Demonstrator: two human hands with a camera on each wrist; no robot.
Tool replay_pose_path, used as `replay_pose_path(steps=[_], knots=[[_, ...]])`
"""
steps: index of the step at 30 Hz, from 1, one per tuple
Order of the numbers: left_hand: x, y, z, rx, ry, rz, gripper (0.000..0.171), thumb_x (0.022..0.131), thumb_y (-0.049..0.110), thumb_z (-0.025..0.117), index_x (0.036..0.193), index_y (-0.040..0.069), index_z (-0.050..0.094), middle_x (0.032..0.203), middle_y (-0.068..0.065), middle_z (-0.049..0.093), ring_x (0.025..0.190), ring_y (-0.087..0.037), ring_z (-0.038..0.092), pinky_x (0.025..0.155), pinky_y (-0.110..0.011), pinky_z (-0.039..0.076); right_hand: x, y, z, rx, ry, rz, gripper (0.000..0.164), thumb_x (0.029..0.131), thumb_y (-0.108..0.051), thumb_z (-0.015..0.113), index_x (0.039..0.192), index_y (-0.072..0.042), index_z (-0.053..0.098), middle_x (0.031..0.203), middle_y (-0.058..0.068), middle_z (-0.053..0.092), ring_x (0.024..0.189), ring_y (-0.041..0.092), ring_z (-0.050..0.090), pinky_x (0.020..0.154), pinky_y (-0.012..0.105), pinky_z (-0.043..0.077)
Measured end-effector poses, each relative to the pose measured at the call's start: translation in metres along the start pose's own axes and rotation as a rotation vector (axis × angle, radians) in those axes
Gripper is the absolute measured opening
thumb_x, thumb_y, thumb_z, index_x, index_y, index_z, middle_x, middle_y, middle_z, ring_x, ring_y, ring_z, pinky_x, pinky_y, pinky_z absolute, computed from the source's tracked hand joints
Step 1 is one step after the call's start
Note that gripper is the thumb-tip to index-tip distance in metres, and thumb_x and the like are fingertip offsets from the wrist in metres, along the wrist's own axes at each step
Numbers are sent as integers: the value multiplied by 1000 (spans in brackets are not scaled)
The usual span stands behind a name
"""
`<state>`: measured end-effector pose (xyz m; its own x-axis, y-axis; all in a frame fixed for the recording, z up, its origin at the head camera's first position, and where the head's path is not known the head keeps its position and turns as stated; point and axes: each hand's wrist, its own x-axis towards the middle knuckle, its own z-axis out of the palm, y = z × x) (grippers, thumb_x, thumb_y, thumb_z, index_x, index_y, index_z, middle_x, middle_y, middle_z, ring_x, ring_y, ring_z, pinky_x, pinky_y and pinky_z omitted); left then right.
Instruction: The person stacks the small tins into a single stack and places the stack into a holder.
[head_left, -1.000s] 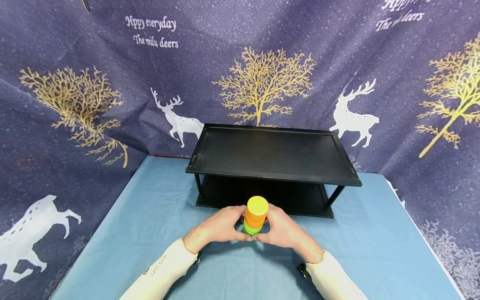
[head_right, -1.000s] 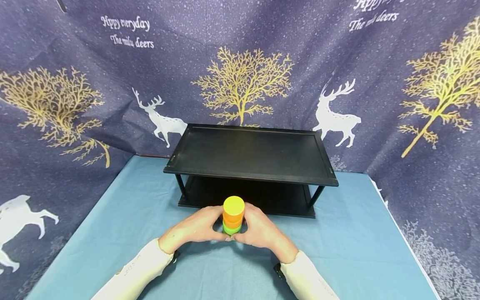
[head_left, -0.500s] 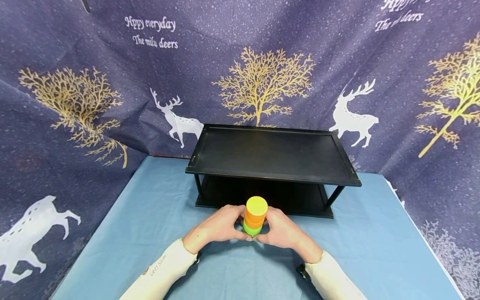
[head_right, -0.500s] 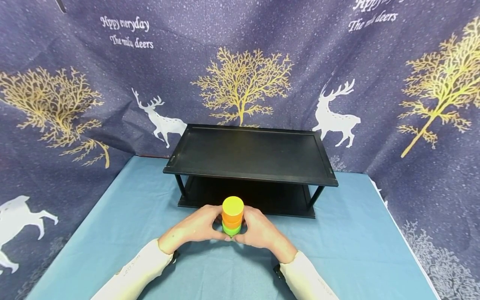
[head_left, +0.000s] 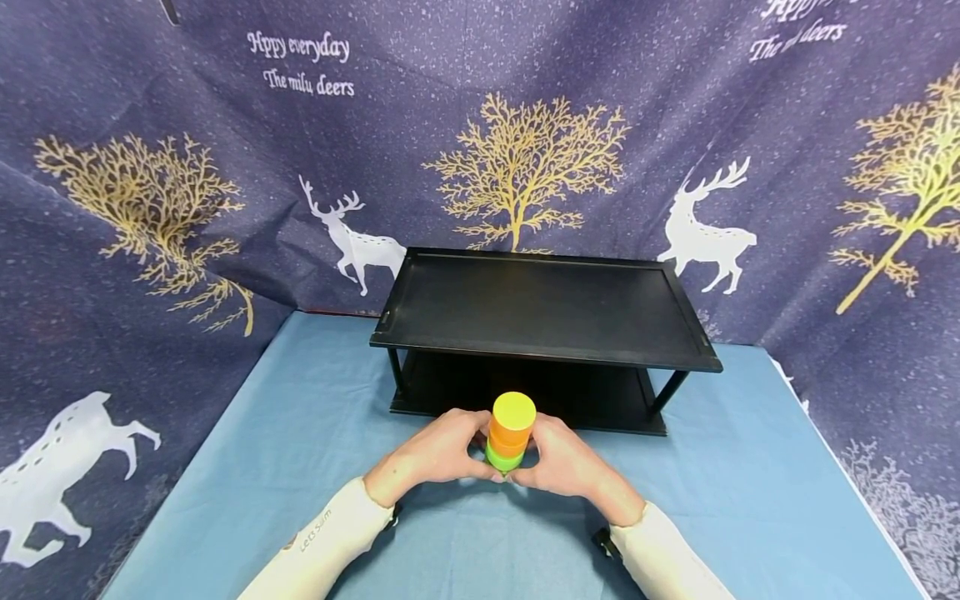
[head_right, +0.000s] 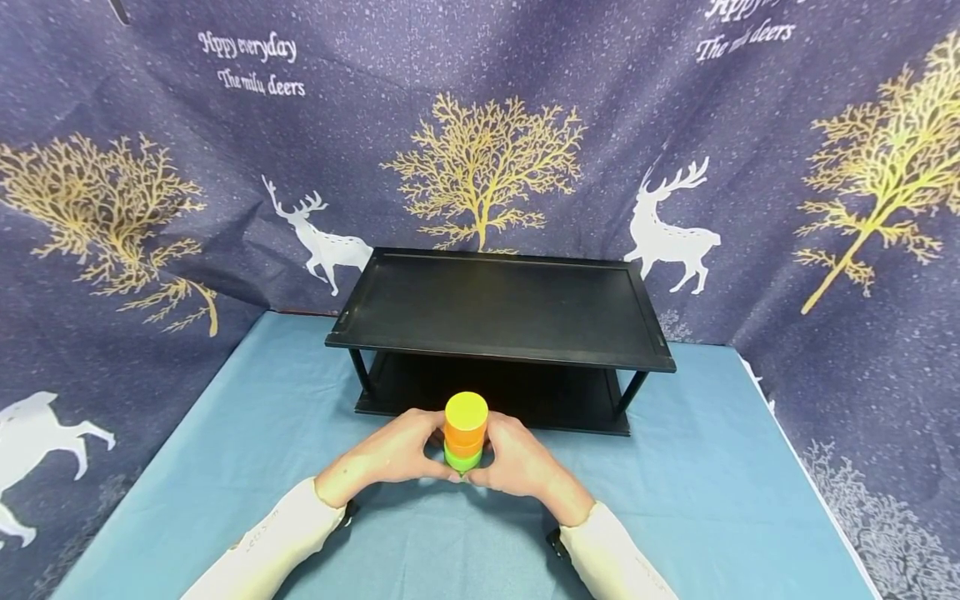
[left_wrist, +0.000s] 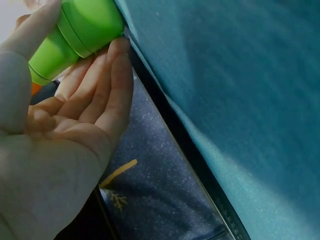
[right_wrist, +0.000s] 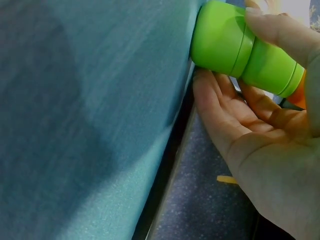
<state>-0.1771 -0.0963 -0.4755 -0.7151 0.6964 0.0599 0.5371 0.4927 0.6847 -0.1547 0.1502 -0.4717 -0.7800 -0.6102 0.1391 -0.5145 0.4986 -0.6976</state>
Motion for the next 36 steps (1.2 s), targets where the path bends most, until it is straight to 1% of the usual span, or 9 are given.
replay_pose_path(steps=[8, 15, 22, 27, 31, 36], knots=[[-1, 5, -3, 22, 6, 9, 56, 80, 38, 96, 126, 20, 69, 110, 15, 72, 98, -4, 68, 94, -28, 58, 0, -4, -3, 8, -2, -2, 55, 79, -13, 94, 126, -20, 67, 116, -6, 68, 104, 10, 68, 90, 39, 62], [-1, 5, -6, 23, 7, 16, 57, 80, 41, 95, 127, 22, 69, 109, 17, 71, 98, -3, 68, 94, -27, 57, 0, -7, -4, 17, 3, -4, 56, 78, -13, 94, 127, -20, 66, 116, -7, 68, 104, 11, 68, 91, 41, 62], [-2, 7, -9, 11, -1, 17, 59, 80, 43, 95, 128, 22, 69, 111, 17, 71, 99, -1, 67, 95, -26, 57, -1, -11, -7, 36, 9, -8, 57, 79, -12, 93, 128, -21, 66, 118, -9, 67, 107, 10, 68, 92, 39, 62], [0, 10, -11, 6, -1, 23, 58, 79, 42, 95, 126, 22, 69, 110, 17, 72, 98, 1, 67, 94, -23, 57, -3, -13, -10, 29, 17, -18, 56, 79, -12, 93, 127, -23, 66, 118, -10, 68, 107, 9, 69, 91, 35, 62], [1, 13, -12, 0, 4, 28, 58, 79, 42, 95, 127, 22, 69, 109, 17, 72, 97, 2, 67, 92, -22, 57, -4, -15, -13, 26, 14, -1, 57, 79, -13, 93, 127, -25, 66, 118, -12, 67, 106, 8, 68, 91, 34, 61], [3, 15, -13, -8, -2, 34, 59, 79, 43, 95, 128, 22, 68, 110, 17, 72, 98, 2, 68, 92, -22, 57, -4, -16, -17, 29, 12, 8, 57, 79, -14, 93, 128, -25, 66, 119, -13, 68, 106, 8, 68, 93, 39, 61]])
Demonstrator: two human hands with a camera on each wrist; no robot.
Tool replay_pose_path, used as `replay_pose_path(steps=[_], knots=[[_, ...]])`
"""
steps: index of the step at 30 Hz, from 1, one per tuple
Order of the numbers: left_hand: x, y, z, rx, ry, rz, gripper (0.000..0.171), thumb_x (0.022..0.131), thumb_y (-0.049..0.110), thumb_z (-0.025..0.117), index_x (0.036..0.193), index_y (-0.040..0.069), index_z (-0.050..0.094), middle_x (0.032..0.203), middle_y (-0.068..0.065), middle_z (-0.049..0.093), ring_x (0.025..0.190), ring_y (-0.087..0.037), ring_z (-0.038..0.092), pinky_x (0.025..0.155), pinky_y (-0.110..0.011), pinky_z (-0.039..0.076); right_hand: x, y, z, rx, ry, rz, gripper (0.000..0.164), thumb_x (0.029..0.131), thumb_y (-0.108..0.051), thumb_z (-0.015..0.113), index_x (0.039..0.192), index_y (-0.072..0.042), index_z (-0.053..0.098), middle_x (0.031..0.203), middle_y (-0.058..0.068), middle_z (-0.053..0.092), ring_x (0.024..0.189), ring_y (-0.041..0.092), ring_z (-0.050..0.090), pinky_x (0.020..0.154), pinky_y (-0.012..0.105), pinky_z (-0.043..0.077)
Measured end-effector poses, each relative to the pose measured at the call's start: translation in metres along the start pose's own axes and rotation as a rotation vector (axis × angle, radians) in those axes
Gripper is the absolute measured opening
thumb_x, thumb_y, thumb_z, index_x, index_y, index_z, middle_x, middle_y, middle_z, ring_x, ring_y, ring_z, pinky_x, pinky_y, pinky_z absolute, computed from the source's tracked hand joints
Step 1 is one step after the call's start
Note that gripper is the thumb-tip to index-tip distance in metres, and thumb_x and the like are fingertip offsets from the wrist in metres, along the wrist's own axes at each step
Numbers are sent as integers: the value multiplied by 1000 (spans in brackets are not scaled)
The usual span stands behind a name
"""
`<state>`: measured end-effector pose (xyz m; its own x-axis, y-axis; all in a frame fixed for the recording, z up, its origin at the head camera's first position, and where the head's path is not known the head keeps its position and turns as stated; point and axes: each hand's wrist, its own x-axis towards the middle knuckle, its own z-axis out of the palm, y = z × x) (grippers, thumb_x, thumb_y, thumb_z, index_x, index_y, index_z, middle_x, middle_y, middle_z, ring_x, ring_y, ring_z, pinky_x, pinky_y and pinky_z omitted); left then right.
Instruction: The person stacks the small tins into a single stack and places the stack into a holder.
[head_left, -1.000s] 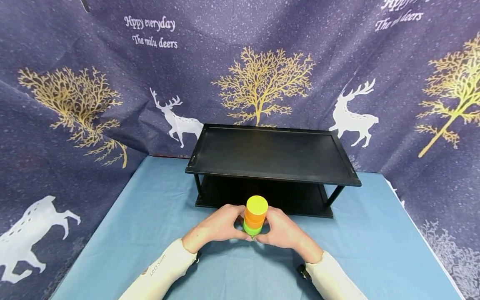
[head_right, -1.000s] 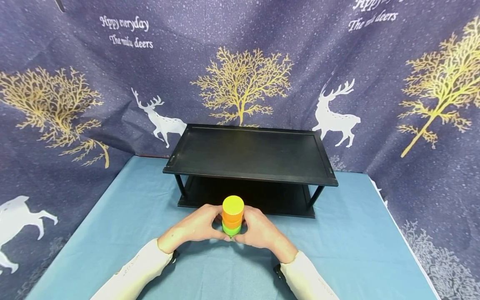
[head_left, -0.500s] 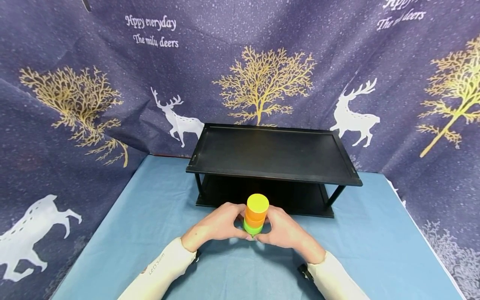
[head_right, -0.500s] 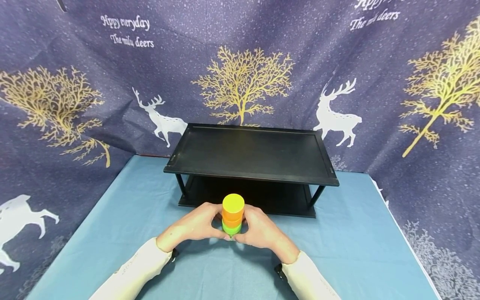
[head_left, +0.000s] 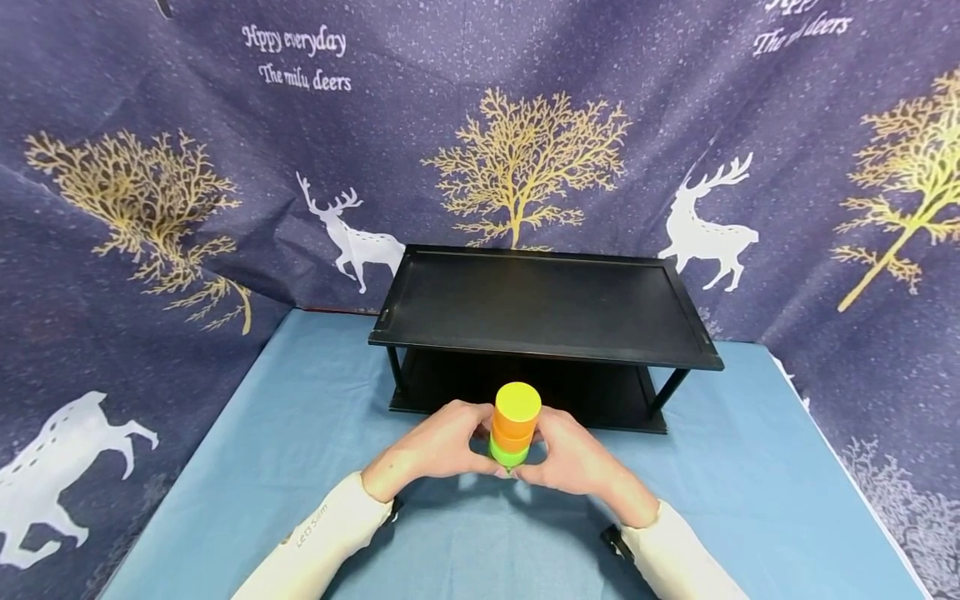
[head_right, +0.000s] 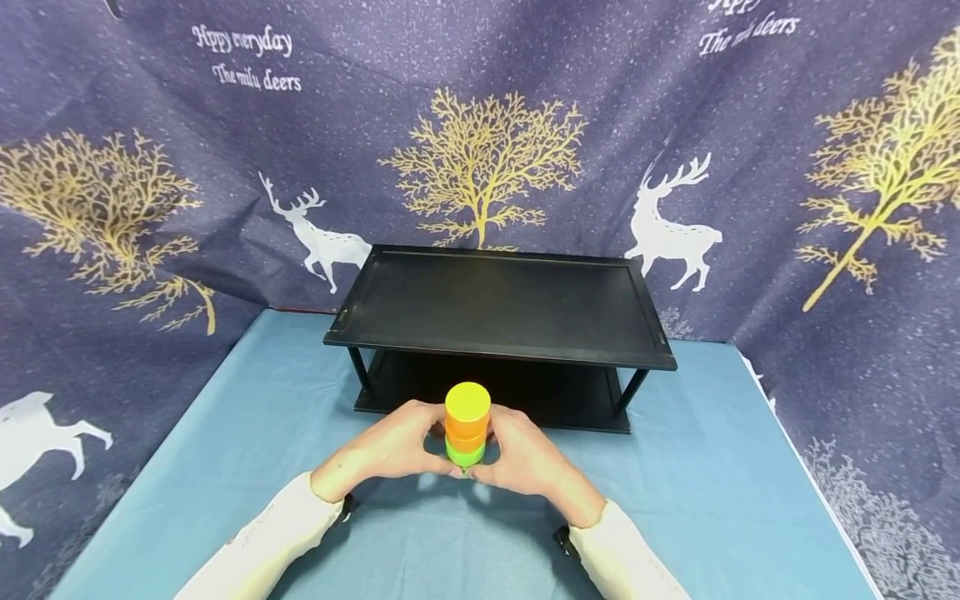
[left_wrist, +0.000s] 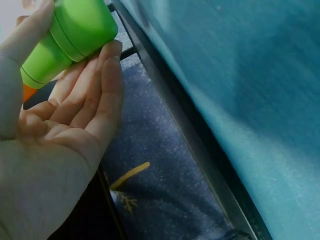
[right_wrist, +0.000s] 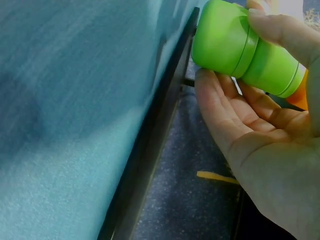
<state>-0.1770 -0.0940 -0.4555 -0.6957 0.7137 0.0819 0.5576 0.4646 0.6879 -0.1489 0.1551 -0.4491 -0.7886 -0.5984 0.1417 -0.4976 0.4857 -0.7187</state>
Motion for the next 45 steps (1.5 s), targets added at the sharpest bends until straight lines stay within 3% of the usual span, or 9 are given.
replay_pose_path(steps=[24, 34, 45], knots=[[3, 25, -21, -35, -19, 1, 54, 78, 41, 96, 122, 22, 71, 106, 19, 73, 94, 2, 68, 90, -21, 57, -2, -17, -21, 24, 7, -32, 58, 78, -15, 95, 126, -30, 66, 117, -16, 69, 103, 6, 69, 91, 43, 62], [5, 38, -32, -34, -12, 37, 50, 77, 37, 97, 117, 22, 71, 98, 21, 73, 92, 2, 68, 89, -23, 58, -2, -28, -35, 21, -5, -22, 59, 78, -18, 96, 127, -30, 66, 120, -18, 70, 105, 5, 71, 94, 44, 61], [6, 51, -45, -26, -12, 51, 52, 77, 35, 98, 119, 20, 71, 98, 22, 74, 92, 3, 68, 89, -22, 58, -1, -43, -49, -24, -6, -26, 60, 77, -21, 97, 127, -30, 65, 118, -18, 70, 103, 3, 70, 93, 34, 60]])
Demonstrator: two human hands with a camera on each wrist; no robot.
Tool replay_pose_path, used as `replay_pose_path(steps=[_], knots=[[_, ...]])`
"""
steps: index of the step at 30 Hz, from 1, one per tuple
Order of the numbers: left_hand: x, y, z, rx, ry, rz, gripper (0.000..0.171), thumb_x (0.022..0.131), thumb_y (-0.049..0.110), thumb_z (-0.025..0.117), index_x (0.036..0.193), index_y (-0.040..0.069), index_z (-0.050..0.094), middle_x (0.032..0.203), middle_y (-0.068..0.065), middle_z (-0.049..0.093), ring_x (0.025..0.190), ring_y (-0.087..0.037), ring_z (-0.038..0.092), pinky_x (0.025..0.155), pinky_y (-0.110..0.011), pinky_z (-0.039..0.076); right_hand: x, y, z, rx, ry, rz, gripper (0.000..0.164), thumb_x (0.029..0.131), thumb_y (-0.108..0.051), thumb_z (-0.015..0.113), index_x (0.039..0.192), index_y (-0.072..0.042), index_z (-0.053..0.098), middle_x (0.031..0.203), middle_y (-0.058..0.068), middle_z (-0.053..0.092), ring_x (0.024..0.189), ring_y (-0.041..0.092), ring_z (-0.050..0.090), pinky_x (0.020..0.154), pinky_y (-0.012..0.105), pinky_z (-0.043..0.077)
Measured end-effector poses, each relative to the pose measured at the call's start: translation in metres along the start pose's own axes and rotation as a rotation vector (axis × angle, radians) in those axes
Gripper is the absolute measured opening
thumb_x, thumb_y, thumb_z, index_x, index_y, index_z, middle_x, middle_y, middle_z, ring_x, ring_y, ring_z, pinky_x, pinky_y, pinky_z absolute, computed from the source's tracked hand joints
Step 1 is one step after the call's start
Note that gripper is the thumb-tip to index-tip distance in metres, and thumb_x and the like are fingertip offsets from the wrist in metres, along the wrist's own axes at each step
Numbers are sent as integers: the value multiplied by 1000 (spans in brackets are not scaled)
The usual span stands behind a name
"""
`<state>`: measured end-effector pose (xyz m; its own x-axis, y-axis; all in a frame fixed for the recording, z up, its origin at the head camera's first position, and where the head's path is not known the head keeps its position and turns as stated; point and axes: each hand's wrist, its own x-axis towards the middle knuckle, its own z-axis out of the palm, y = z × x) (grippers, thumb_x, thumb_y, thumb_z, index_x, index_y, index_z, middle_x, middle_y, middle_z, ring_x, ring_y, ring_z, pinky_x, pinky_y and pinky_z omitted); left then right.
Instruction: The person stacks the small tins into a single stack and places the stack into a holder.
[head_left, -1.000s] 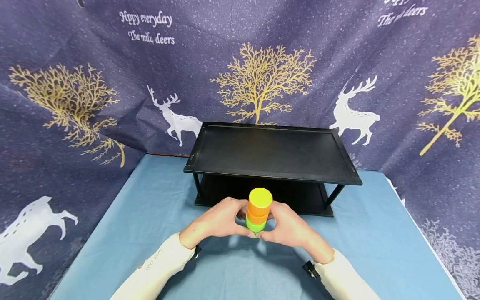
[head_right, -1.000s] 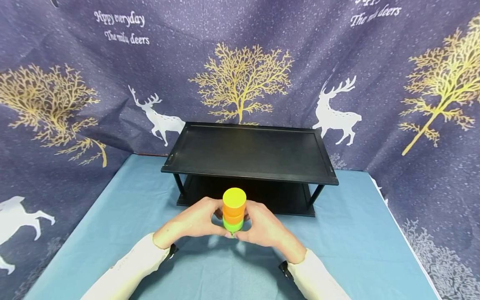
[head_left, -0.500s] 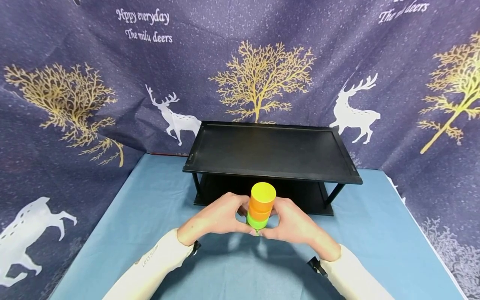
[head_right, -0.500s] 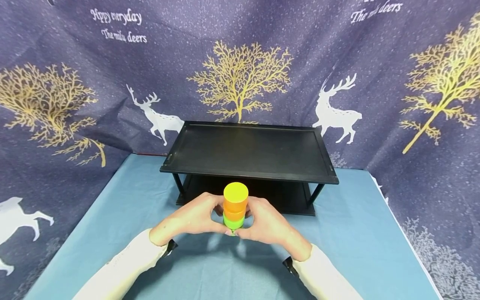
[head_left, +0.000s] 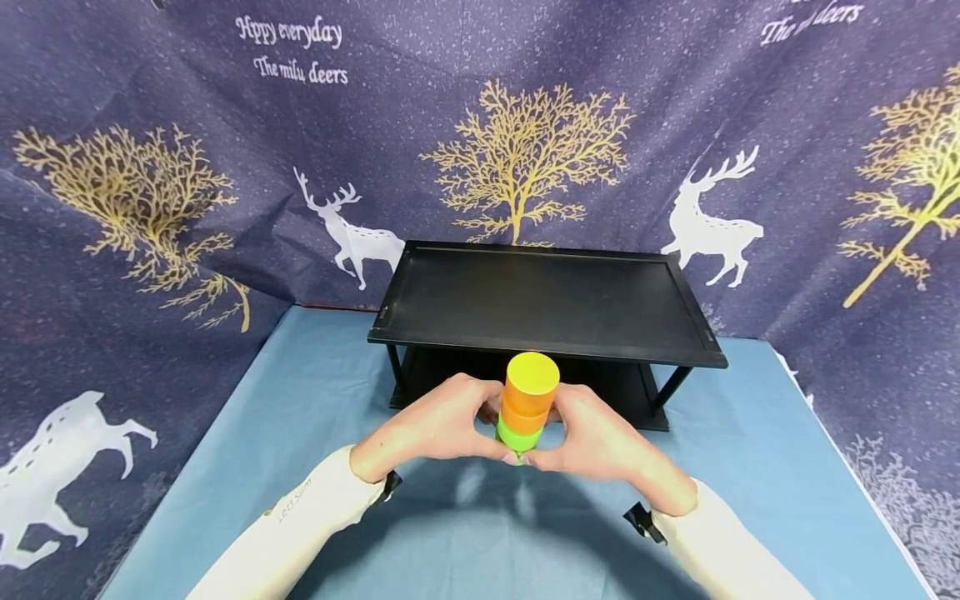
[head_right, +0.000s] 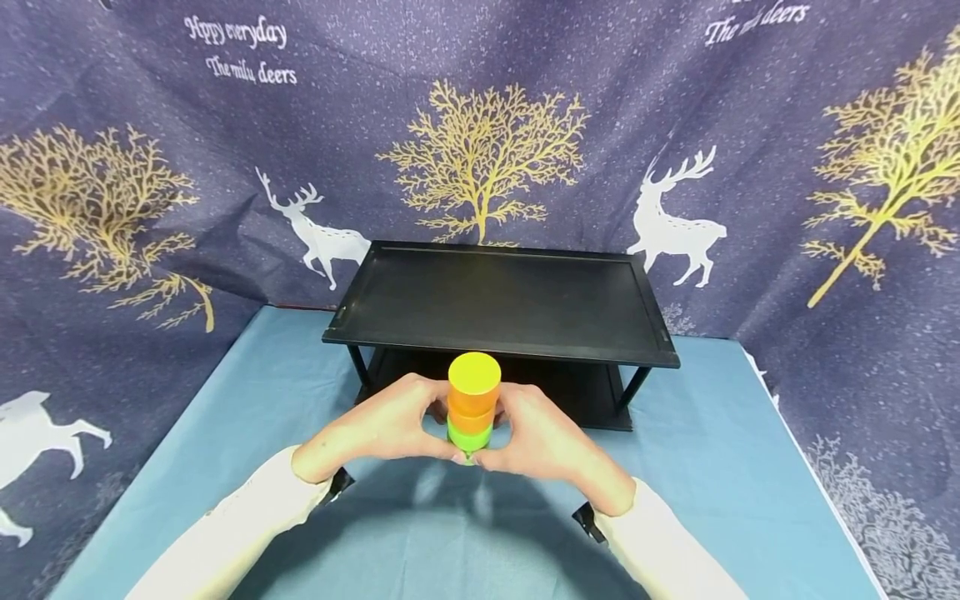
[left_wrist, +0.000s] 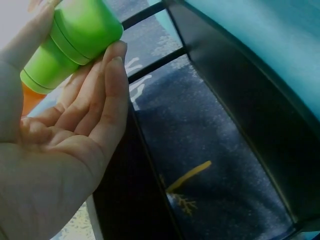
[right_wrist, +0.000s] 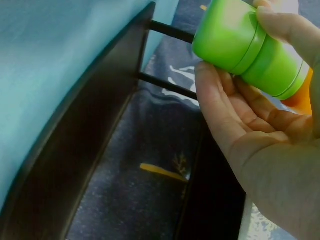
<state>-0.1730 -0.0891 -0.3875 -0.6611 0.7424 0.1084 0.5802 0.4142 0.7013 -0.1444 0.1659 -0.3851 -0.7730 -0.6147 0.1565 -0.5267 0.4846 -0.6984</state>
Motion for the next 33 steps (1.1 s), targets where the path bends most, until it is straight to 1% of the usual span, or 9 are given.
replay_pose_path(steps=[7, 12, 16, 18, 21, 25, 27, 29, 33], knots=[[4, 9, -8, -44, -7, 19, 50, 78, 33, 98, 118, 21, 71, 97, 22, 75, 93, 2, 70, 91, -27, 60, 1, -9, -13, 2, -2, -2, 64, 76, -23, 98, 130, -29, 64, 120, -16, 69, 104, 4, 69, 94, 33, 60], [7, 16, -13, -22, -5, 20, 48, 77, 34, 98, 116, 21, 72, 95, 24, 74, 92, 3, 70, 89, -24, 59, 2, -13, -20, -4, -4, -3, 64, 76, -23, 98, 130, -29, 64, 120, -17, 69, 106, 4, 69, 94, 31, 59], [10, 21, -19, -4, -3, 14, 48, 77, 35, 98, 116, 21, 72, 95, 23, 74, 92, 2, 70, 90, -24, 59, 2, -18, -27, -11, 2, 6, 65, 75, -20, 98, 130, -28, 64, 121, -16, 69, 106, 4, 69, 94, 34, 60], [12, 25, -23, 8, -3, 11, 48, 77, 35, 98, 116, 21, 72, 95, 23, 74, 92, 0, 70, 90, -25, 59, 3, -21, -31, -16, 6, 8, 65, 75, -19, 98, 130, -27, 64, 121, -16, 69, 106, 4, 69, 94, 36, 60], [15, 29, -28, 19, -5, 8, 48, 78, 35, 97, 116, 21, 72, 94, 23, 74, 93, -5, 71, 90, -29, 60, 4, -25, -37, -18, 11, 15, 64, 75, -18, 98, 129, -26, 64, 121, -15, 69, 106, 4, 69, 94, 39, 61], [18, 32, -32, 11, -14, 15, 49, 78, 35, 97, 118, 21, 71, 93, 23, 74, 93, -10, 73, 91, -35, 61, 5, -28, -42, -26, 15, 18, 63, 75, -18, 98, 128, -26, 65, 120, -15, 70, 105, 3, 70, 95, 42, 61], [20, 33, -34, 11, -20, 17, 50, 79, 36, 97, 119, 20, 71, 93, 23, 74, 93, -10, 73, 90, -35, 61, 6, -29, -44, -26, 15, 15, 62, 76, -18, 97, 128, -26, 65, 119, -15, 70, 105, 3, 70, 95, 41, 61], [21, 35, -36, 15, -24, 17, 51, 79, 36, 96, 119, 20, 71, 93, 23, 74, 92, -7, 73, 90, -32, 60, 6, -30, -46, -30, 19, 14, 61, 76, -17, 97, 127, -27, 65, 118, -15, 70, 103, 3, 71, 94, 41, 61], [25, 38, -42, 17, -26, 14, 52, 79, 37, 96, 121, 20, 70, 95, 22, 75, 92, -4, 73, 89, -29, 60, 9, -31, -51, -36, 30, 9, 60, 76, -16, 96, 126, -28, 66, 116, -16, 71, 101, 2, 72, 94, 41, 61]])
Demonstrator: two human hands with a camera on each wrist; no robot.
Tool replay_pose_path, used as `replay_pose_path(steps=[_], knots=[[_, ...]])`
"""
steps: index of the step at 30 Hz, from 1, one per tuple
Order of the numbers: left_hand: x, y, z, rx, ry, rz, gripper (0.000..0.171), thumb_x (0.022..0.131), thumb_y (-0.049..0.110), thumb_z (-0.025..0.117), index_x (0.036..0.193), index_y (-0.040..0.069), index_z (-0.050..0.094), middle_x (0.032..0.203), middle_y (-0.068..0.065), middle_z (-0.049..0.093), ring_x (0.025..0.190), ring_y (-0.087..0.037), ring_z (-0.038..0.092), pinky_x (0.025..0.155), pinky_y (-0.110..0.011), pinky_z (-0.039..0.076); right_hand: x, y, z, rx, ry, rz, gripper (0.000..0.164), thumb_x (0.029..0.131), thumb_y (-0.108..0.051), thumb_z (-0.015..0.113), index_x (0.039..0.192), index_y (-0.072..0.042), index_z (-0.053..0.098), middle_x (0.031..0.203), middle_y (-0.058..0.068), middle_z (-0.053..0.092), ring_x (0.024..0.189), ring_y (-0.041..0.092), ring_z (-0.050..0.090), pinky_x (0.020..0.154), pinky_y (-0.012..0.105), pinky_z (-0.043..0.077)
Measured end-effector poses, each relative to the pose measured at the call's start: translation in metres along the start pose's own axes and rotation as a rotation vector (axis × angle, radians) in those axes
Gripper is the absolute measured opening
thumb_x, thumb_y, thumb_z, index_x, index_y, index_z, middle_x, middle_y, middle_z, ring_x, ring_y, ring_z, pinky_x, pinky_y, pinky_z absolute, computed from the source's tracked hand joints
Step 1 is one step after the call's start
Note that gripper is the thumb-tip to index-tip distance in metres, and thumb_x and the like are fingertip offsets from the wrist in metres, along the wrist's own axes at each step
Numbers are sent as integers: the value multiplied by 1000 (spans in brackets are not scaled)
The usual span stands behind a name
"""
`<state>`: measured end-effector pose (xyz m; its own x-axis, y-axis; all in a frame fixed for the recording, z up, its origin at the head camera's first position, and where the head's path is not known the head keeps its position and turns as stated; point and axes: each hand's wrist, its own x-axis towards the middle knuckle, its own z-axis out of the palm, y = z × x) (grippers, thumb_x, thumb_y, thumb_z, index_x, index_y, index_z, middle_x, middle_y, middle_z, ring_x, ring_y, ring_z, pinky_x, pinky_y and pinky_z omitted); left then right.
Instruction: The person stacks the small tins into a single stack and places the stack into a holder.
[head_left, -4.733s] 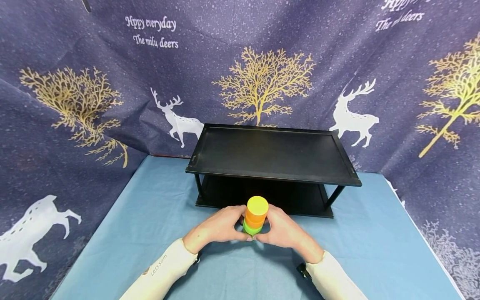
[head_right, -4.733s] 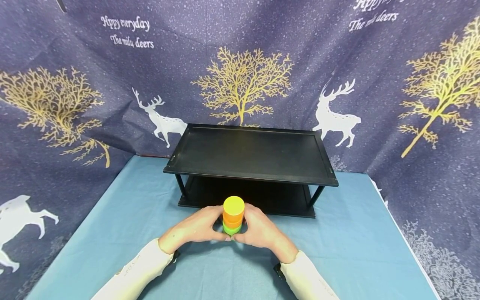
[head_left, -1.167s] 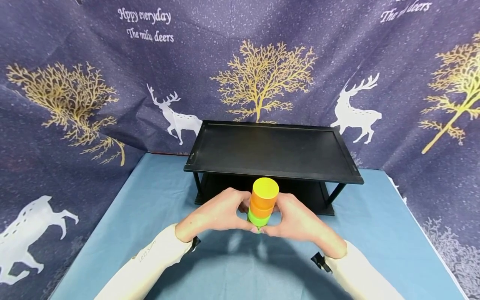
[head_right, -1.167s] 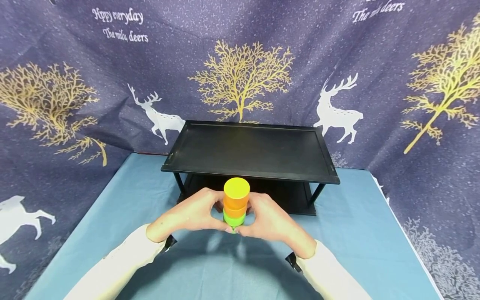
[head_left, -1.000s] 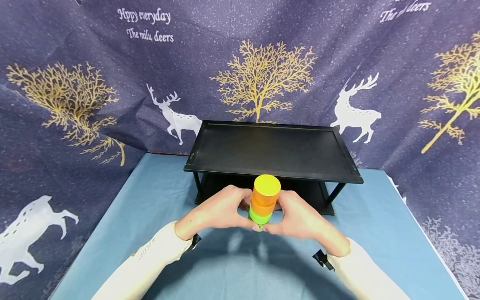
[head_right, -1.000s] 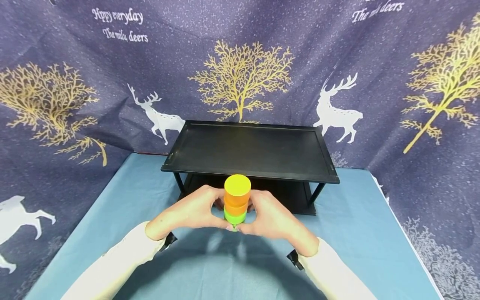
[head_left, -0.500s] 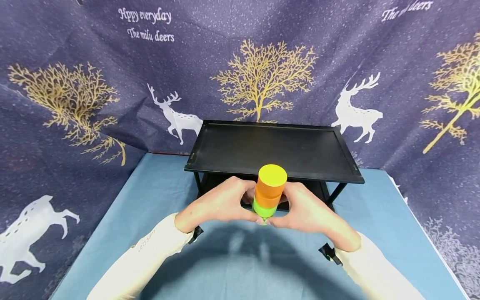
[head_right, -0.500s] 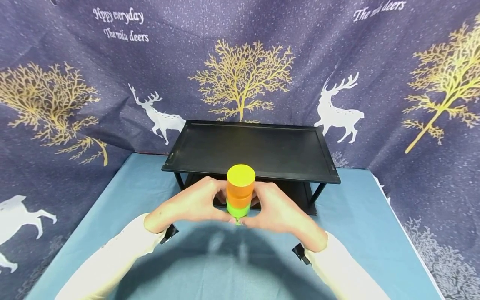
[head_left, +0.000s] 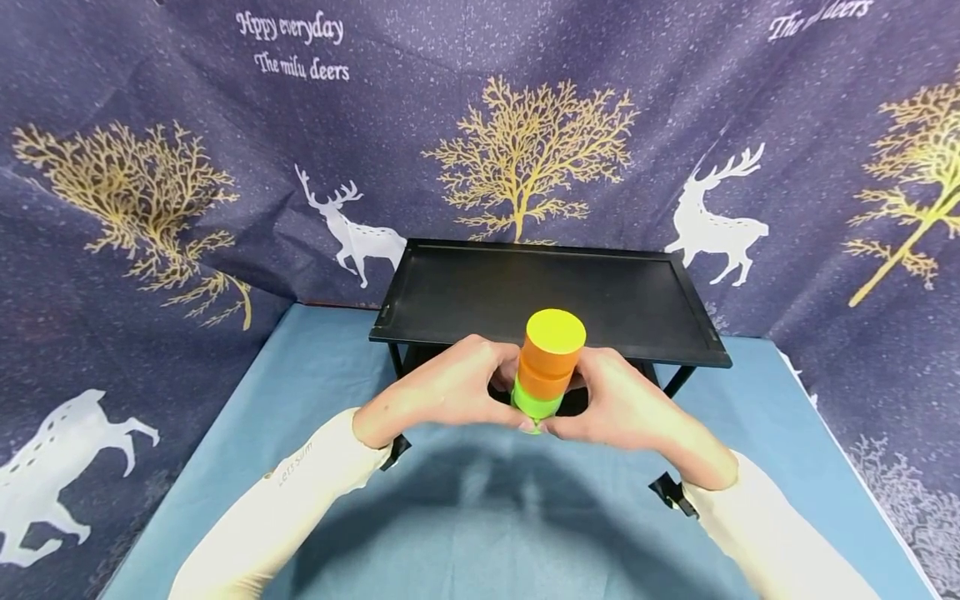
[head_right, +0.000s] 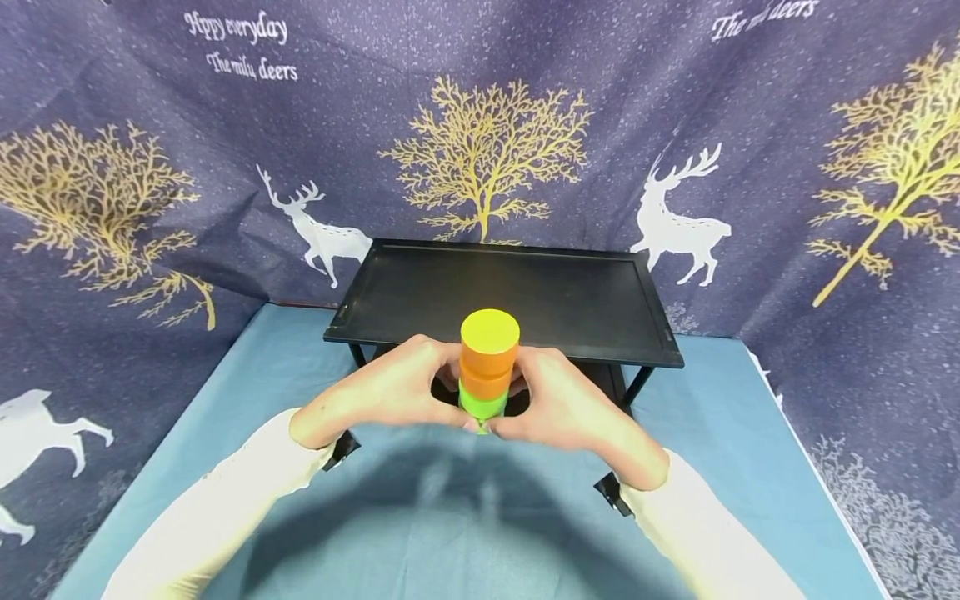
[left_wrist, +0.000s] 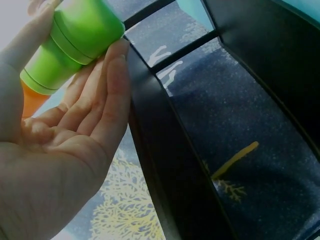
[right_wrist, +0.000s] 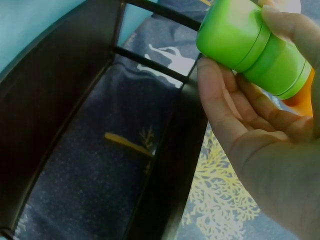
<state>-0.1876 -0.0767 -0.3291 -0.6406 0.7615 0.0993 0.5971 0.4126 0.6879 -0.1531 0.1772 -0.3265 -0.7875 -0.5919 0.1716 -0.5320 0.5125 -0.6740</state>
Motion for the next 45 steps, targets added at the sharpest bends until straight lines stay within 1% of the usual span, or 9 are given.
replay_pose_path(steps=[7, 13, 15, 20, 24, 30, 34, 41, 45], knots=[[7, 2, -8, 8, 10, 19, 50, 80, 36, 96, 118, 17, 70, 94, 20, 76, 91, -5, 74, 88, -29, 60, 6, -2, -8, -24, 11, -6, 58, 76, -16, 96, 125, -26, 66, 116, -15, 72, 101, 1, 72, 93, 37, 61], [12, 1, -15, 19, 32, 32, 49, 80, 36, 96, 118, 17, 71, 94, 18, 76, 91, -8, 75, 88, -33, 61, 11, -2, -15, -43, 30, -16, 58, 77, -16, 96, 126, -24, 66, 117, -13, 72, 102, 4, 73, 93, 36, 61], [14, 1, -17, 22, 33, 28, 49, 80, 35, 96, 118, 16, 71, 95, 17, 76, 91, -9, 75, 88, -33, 61, 12, -2, -17, -51, 36, -15, 58, 76, -15, 96, 126, -22, 66, 117, -11, 72, 102, 5, 74, 92, 37, 61], [19, 3, -22, 19, 39, 28, 46, 81, 33, 95, 117, 16, 71, 95, 16, 77, 91, -5, 74, 90, -34, 61, 16, -3, -23, -63, 46, 1, 58, 76, -15, 95, 126, -19, 67, 117, -8, 73, 101, 9, 74, 92, 42, 62], [24, 3, -27, 25, 57, 28, 45, 81, 31, 95, 116, 16, 72, 95, 13, 77, 90, -4, 73, 89, -32, 61, 21, -3, -28, -57, 47, 27, 58, 77, -15, 95, 127, -18, 66, 119, -5, 73, 102, 12, 75, 92, 42, 62], [30, 1, -33, 25, 59, 21, 49, 82, 31, 94, 121, 15, 71, 98, 13, 77, 91, -4, 73, 89, -31, 60, 28, -3, -35, -36, 39, 57, 59, 79, -14, 94, 130, -15, 64, 123, 0, 72, 105, 17, 76, 94, 43, 61], [33, 0, -37, 5, 62, 26, 49, 82, 30, 94, 122, 14, 71, 100, 12, 78, 91, -4, 74, 90, -34, 61, 31, -3, -39, -36, 48, 64, 59, 79, -13, 94, 130, -13, 64, 123, 1, 72, 104, 19, 76, 94, 44, 61], [41, -2, -42, -4, 71, 36, 47, 83, 29, 93, 122, 13, 72, 100, 11, 78, 91, -4, 74, 90, -31, 60, 37, 0, -45, -43, 54, 66, 59, 80, -12, 93, 131, -11, 64, 124, 4, 72, 104, 20, 76, 93, 44, 61], [44, -3, -45, -18, 79, 28, 46, 84, 28, 93, 121, 12, 72, 100, 10, 78, 92, -5, 74, 92, -34, 60, 41, 3, -49, -48, 54, 70, 60, 81, -13, 93, 132, -11, 63, 125, 4, 71, 103, 20, 76, 93, 46, 61]])
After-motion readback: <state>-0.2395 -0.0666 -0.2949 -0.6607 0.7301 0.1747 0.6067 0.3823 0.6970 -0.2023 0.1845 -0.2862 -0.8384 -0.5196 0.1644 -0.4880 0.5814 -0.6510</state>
